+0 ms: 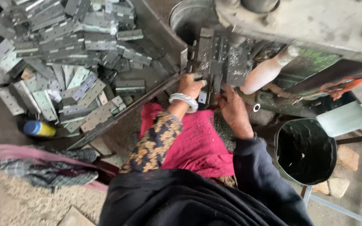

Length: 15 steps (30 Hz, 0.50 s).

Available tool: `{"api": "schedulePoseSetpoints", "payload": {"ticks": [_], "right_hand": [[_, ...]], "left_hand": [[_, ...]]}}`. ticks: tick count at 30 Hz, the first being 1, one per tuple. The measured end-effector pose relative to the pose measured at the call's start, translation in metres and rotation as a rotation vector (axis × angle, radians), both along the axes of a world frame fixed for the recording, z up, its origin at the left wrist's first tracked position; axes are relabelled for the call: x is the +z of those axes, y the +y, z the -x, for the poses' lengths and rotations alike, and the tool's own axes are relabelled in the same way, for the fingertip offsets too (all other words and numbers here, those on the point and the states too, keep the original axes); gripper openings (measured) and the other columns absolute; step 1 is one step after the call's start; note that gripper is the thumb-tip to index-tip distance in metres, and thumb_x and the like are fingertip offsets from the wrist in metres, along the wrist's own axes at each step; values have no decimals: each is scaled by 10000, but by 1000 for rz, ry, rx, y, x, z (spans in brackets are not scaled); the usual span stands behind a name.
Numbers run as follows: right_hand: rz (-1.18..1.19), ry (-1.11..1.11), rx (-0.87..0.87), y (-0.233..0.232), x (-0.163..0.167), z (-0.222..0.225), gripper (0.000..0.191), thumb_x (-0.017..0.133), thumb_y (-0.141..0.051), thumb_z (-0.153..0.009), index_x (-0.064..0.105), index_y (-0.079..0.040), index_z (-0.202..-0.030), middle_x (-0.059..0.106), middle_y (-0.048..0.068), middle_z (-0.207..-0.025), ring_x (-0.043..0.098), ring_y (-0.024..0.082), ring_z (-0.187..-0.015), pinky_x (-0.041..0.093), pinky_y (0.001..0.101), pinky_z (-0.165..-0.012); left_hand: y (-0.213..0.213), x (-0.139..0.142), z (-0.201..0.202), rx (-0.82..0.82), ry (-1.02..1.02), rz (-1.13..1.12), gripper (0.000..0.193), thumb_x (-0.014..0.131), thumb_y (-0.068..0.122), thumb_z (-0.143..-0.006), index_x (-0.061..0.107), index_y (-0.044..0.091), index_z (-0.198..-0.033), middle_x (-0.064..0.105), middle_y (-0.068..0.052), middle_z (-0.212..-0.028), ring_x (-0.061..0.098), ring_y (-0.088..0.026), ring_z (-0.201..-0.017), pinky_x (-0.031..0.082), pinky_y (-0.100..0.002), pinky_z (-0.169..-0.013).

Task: The person repeatedly picks up metal hinge-like parts from a bin and places them into a press machine. They operate the machine to process each part and then return the finished pieces to the bin. The task is performed continuously in a repetitive cycle.

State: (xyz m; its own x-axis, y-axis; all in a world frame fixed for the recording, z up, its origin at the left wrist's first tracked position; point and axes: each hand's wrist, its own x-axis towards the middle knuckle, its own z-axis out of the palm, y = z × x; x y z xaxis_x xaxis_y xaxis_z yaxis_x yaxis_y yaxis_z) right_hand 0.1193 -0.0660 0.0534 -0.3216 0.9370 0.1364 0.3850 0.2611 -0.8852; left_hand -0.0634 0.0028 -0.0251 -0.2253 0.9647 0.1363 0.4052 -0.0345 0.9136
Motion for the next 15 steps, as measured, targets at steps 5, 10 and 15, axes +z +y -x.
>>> {"api": "schedulePoseSetpoints", "payload": {"ticks": [5, 10, 15], "right_hand": [[-664, -917, -163, -1, 14, -32, 490, 692, -322, -944, 613, 7, -1297, 684, 122, -771, 673, 297, -655, 518, 449, -592], [-643, -997, -43, -3, -18, -60, 290, 665, -292, -923, 648, -27, -1038, 689, 141, -758, 679, 321, -643, 513, 453, -554], [-617, -1062, 52, 14, -69, -77, 236, 637, -264, -928, 669, -32, -956, 700, 149, -744, 689, 335, -659, 522, 469, -565]], "left_hand": [[13, 0, -45, 149, 507, -297, 426, 543, 37, -973, 729, 26, -1357, 627, -203, -1371, 646, -330, -1191, 555, -380, -998], [-21, 21, -73, -53, 970, 76, 325, 620, 309, -959, 793, 38, -1005, 394, -121, -1653, 462, -274, -1299, 455, -410, -924], [-10, 39, -66, -68, 1094, 79, 308, 598, 299, -942, 791, 88, -1058, 445, -108, -1582, 371, -311, -1418, 367, -446, -986]]}}
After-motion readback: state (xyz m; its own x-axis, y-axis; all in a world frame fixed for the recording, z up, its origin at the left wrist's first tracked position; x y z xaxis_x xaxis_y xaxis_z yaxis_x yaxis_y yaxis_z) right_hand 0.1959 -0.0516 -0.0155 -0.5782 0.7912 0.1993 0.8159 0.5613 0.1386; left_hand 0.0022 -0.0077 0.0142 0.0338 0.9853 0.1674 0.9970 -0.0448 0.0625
